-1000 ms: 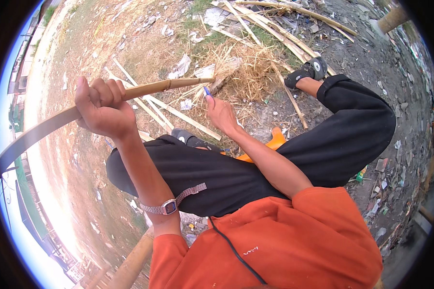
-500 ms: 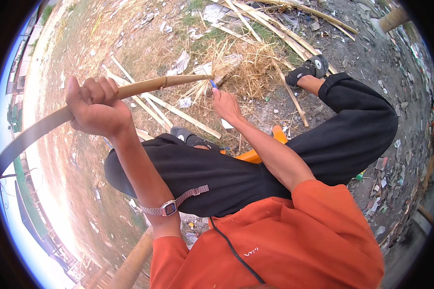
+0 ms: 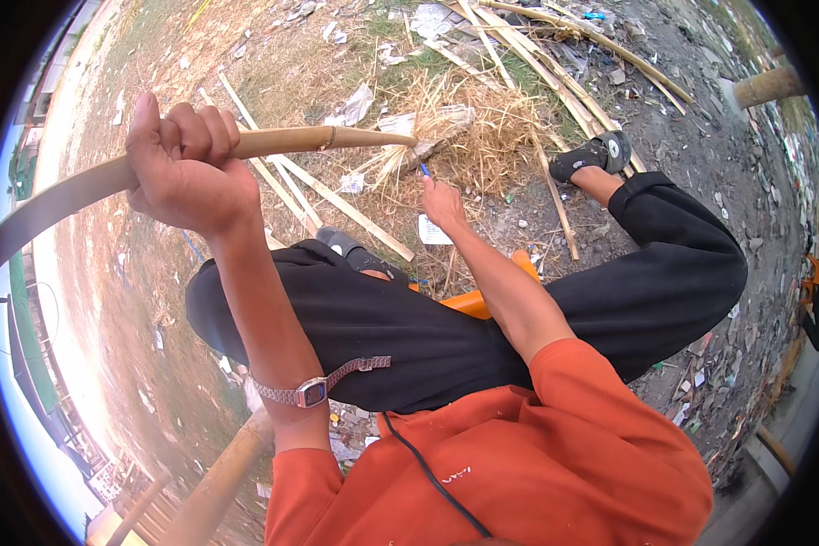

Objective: The person sits on a small stool and uses a small knife to shave the surface of a long bamboo pole. They hold the pole with their left hand and scrape along its length with the knife in their right hand, removing the outer layer.

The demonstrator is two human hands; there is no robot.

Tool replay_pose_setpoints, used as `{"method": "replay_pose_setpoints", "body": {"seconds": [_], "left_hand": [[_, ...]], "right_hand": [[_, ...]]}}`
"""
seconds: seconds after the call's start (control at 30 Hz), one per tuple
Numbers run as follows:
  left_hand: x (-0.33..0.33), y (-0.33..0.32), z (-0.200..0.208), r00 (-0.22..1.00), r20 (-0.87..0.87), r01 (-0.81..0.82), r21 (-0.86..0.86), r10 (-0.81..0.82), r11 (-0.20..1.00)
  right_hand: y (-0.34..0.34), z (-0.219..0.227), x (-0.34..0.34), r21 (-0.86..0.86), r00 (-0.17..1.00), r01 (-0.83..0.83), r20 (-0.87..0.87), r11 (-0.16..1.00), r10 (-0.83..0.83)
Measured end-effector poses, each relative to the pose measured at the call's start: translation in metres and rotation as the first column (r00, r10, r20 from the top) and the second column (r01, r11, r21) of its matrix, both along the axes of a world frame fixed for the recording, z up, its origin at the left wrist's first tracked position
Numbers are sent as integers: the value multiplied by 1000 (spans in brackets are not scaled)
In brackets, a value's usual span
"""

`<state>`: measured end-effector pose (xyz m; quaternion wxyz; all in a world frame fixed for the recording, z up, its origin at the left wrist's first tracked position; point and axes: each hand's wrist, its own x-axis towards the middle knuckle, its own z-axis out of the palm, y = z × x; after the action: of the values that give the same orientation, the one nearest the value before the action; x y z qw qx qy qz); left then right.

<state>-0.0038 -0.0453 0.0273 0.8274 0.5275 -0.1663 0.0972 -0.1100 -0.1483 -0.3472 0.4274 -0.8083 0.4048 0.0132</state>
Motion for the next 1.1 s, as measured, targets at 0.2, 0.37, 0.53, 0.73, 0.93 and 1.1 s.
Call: {"method": "replay_pose_setpoints", "body": {"seconds": [0.2,0.37,0.53,0.73,0.93,1.1], "left_hand": [[7,12,-3,996,-7,88,3,-88,996],[17,27,-7,888,56,456,16,-456,890],[20,23,-5,905,53,420,34,-421,907],[16,20,-7,912,68,401,65,-405,914],[18,17,-8,913,37,406,22,-406,914],[20,22,-1,948,43,315,44,-316,948]], "right_hand": [[29,45,2,99,965,88,237,991,-109],[25,75,4,140,938,52,334,989,-96],[25,106,10,38,965,39,258,998,-48],[17,104,-1,86,991,31,129,996,-42],[13,100,4,42,988,28,152,999,-35],[15,115,13,46,989,13,150,999,-19]]}}
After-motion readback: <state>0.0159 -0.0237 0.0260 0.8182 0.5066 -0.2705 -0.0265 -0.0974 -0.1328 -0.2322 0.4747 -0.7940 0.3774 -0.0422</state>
